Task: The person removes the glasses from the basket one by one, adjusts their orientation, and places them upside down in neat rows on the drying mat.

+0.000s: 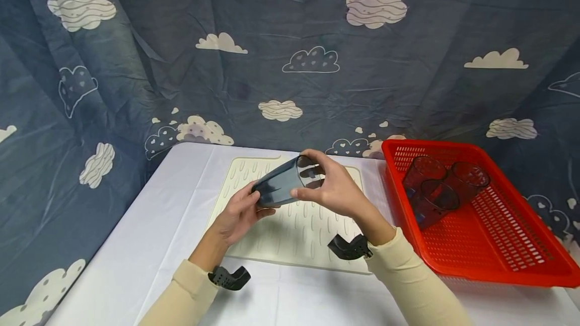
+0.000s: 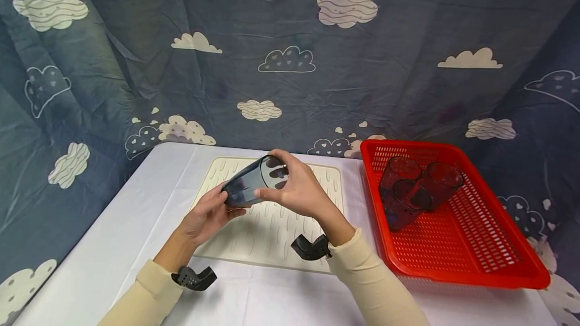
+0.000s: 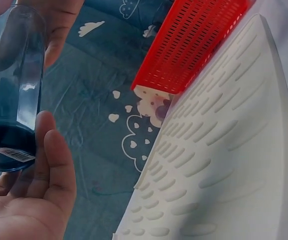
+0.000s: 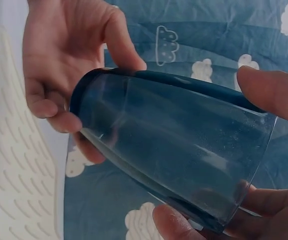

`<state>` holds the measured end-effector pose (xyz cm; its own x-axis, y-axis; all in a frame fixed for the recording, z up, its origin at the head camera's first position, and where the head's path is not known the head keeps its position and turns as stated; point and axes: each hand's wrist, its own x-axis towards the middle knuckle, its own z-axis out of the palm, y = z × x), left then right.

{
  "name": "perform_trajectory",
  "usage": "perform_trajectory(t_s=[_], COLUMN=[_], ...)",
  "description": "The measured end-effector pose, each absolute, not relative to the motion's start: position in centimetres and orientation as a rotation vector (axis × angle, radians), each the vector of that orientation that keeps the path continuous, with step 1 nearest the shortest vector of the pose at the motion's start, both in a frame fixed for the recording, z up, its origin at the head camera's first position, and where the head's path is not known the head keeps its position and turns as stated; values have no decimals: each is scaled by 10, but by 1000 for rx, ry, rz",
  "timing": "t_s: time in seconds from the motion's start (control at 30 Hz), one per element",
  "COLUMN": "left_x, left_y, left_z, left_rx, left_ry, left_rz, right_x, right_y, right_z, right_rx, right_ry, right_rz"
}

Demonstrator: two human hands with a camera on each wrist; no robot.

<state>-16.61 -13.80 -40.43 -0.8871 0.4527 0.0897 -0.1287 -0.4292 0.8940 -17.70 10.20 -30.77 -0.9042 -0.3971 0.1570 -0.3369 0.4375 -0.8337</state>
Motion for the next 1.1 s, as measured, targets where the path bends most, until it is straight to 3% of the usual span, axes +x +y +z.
perform_trajectory(t_s=[0.73, 1.1], left_x=[-177, -192], left_y=[-139, -140], left_z=[-375, -329], left_rx=[437, 446], left_ry=[1757, 2315], left_rz=[2245, 1726], right_x=[-181, -191], right_y=[122, 134], right_z=[-324, -345], right_rx=[-747, -678], right_ry=[2594, 2415], right_rz=[-1560, -1663])
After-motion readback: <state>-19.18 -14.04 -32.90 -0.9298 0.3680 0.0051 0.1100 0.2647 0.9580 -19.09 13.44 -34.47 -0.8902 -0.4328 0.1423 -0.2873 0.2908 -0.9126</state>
